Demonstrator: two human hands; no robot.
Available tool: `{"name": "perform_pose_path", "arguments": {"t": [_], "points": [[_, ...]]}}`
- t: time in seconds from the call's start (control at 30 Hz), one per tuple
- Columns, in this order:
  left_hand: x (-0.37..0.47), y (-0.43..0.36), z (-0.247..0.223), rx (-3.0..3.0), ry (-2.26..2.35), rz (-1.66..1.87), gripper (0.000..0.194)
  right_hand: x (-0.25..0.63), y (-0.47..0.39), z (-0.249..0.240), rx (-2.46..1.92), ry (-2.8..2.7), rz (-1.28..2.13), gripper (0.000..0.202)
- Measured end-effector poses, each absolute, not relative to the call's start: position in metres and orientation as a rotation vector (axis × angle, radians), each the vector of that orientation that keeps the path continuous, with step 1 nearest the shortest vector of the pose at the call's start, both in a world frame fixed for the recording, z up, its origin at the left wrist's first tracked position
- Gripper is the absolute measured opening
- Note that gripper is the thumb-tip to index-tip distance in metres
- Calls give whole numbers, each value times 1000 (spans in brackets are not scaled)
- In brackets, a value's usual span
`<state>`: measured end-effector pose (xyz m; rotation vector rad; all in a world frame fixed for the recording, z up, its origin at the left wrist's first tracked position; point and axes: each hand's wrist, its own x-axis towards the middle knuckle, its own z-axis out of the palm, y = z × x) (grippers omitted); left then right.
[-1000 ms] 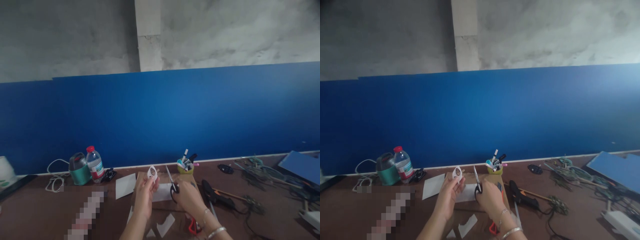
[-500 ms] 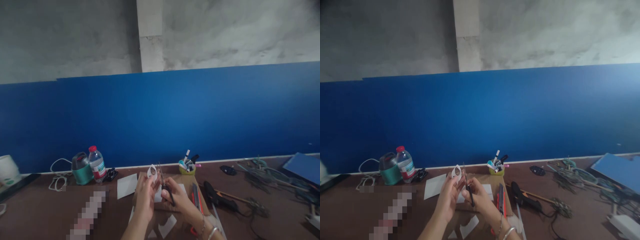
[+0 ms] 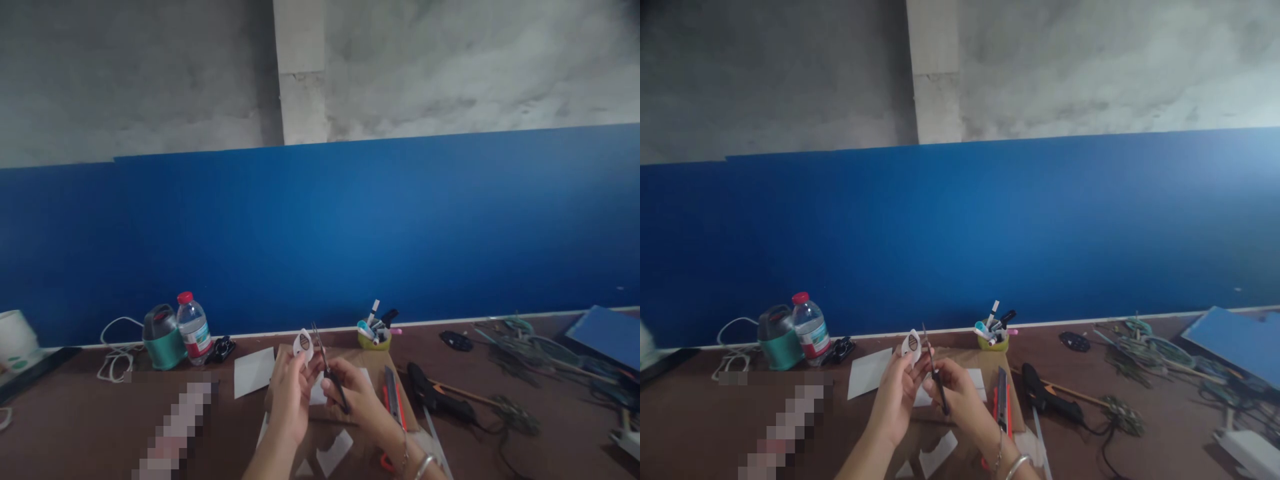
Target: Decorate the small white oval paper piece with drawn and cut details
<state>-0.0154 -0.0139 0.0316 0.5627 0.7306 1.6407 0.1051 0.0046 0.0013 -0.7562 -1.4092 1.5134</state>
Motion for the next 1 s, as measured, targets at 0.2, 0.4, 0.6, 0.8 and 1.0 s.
{"name": "perform_pose_path", "arguments": {"t": [0.2, 0.4, 0.6, 0.8, 1.0], "points": [[-15, -14, 31, 519, 734, 1630, 25, 104, 1, 4, -785, -1399, 1471, 42], [-13, -16, 36, 487, 739, 1625, 23, 100, -5, 13, -844, -1386, 1424, 41], [-11, -15, 38, 465, 733, 1621, 24, 99, -6, 11, -849, -1411, 1364, 36], [-10, -17, 40, 452, 734, 1595, 24, 99, -6, 5, -904, -1429, 1289, 32], [-10, -17, 39, 460, 711, 1585, 25, 98, -3, -4, -952, -1442, 1233, 31]]}}
